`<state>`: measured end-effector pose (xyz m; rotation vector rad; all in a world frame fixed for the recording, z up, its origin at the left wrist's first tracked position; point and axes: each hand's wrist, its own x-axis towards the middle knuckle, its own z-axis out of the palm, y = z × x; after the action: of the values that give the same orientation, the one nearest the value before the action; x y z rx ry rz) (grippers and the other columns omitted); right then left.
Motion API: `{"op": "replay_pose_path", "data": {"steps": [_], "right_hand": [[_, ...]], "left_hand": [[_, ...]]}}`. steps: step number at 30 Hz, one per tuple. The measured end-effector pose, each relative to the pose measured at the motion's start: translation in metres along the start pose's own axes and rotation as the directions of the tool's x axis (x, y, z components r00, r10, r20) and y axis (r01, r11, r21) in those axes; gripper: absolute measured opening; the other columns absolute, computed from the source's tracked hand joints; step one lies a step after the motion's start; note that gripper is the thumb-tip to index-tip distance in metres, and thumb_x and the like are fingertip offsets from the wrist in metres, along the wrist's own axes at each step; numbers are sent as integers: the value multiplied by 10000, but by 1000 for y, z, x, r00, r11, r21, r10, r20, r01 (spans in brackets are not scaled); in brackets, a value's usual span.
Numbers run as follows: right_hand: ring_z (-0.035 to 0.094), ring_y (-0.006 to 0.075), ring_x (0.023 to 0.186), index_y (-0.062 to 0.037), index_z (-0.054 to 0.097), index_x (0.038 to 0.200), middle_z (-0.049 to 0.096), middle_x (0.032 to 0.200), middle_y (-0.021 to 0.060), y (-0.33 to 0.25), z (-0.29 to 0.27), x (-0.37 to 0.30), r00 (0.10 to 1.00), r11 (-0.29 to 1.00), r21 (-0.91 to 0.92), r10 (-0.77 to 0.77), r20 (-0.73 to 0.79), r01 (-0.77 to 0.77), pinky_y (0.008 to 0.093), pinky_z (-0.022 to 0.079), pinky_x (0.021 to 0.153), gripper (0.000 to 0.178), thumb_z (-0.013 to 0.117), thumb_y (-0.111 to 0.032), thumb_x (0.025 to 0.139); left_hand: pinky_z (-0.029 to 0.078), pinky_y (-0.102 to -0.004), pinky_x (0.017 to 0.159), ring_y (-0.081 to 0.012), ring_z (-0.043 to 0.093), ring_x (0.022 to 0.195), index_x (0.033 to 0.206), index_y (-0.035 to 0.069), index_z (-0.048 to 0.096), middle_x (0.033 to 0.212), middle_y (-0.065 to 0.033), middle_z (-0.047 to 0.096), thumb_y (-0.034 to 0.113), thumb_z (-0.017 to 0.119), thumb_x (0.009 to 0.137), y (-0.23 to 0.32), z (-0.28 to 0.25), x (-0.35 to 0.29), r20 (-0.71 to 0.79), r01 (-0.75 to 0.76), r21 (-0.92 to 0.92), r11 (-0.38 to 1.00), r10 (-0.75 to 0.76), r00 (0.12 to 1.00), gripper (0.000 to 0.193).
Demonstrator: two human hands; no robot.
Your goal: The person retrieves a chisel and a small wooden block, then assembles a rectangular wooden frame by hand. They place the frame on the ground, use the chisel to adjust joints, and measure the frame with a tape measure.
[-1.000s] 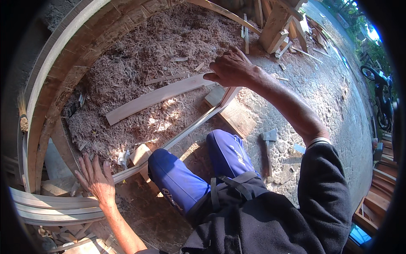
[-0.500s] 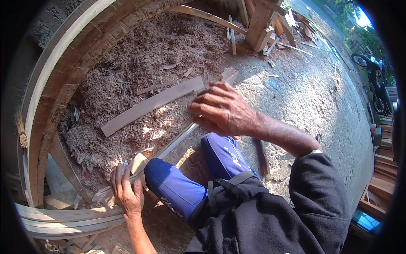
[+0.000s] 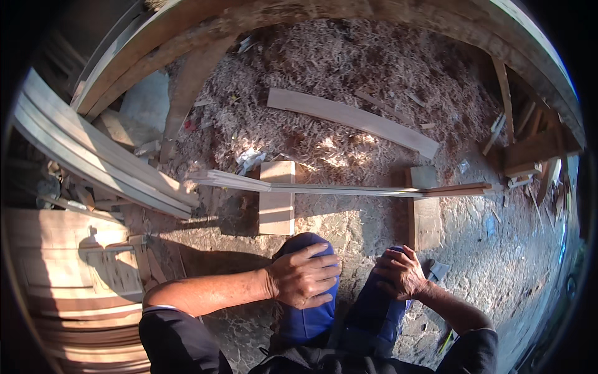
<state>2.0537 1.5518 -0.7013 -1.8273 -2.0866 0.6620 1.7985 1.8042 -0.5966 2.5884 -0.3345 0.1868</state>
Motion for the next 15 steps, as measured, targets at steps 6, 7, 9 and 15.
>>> {"op": "replay_pose_path", "data": {"steps": [6, 7, 9, 15], "right_hand": [[611, 260, 1171, -238, 767, 978, 708, 1136, 7, -54, -28, 10, 984, 960, 241, -162, 74, 140, 468, 441, 988, 246, 751, -363, 766], [609, 265, 1174, -237, 764, 989, 707, 1138, 13, -64, -29, 9, 984, 949, 287, -158, 85, 128, 463, 444, 988, 246, 747, -355, 774], [606, 275, 1179, -235, 760, 1012, 704, 1144, 26, -87, -33, 4, 986, 926, 358, -153, 60, 122, 453, 449, 988, 245, 738, -339, 791], [601, 322, 1146, -169, 730, 1048, 688, 1142, 97, -177, -68, -43, 954, 979, 198, -95, 283, 39, 490, 469, 982, 226, 636, -307, 896]], "left_hand": [[345, -514, 1142, -297, 593, 1182, 763, 57, 692, 1061, -110, 699, 315, 705, 814, 63, -14, 2, -171, 131, -269, 954, -181, 968, 263], [373, -499, 1108, -293, 601, 1136, 745, 65, 680, 1007, -100, 692, 306, 697, 815, 71, -17, 1, -215, 155, -273, 949, -218, 952, 252], [403, -489, 1057, -289, 603, 1097, 736, 74, 673, 960, -89, 677, 304, 693, 818, 87, -20, -3, -257, 260, -305, 916, -342, 904, 245], [327, -565, 1108, -315, 487, 1334, 1300, 95, 624, 1426, -144, 545, 382, 627, 906, 183, -28, -33, -239, 748, -192, 635, -770, 592, 488]]}}
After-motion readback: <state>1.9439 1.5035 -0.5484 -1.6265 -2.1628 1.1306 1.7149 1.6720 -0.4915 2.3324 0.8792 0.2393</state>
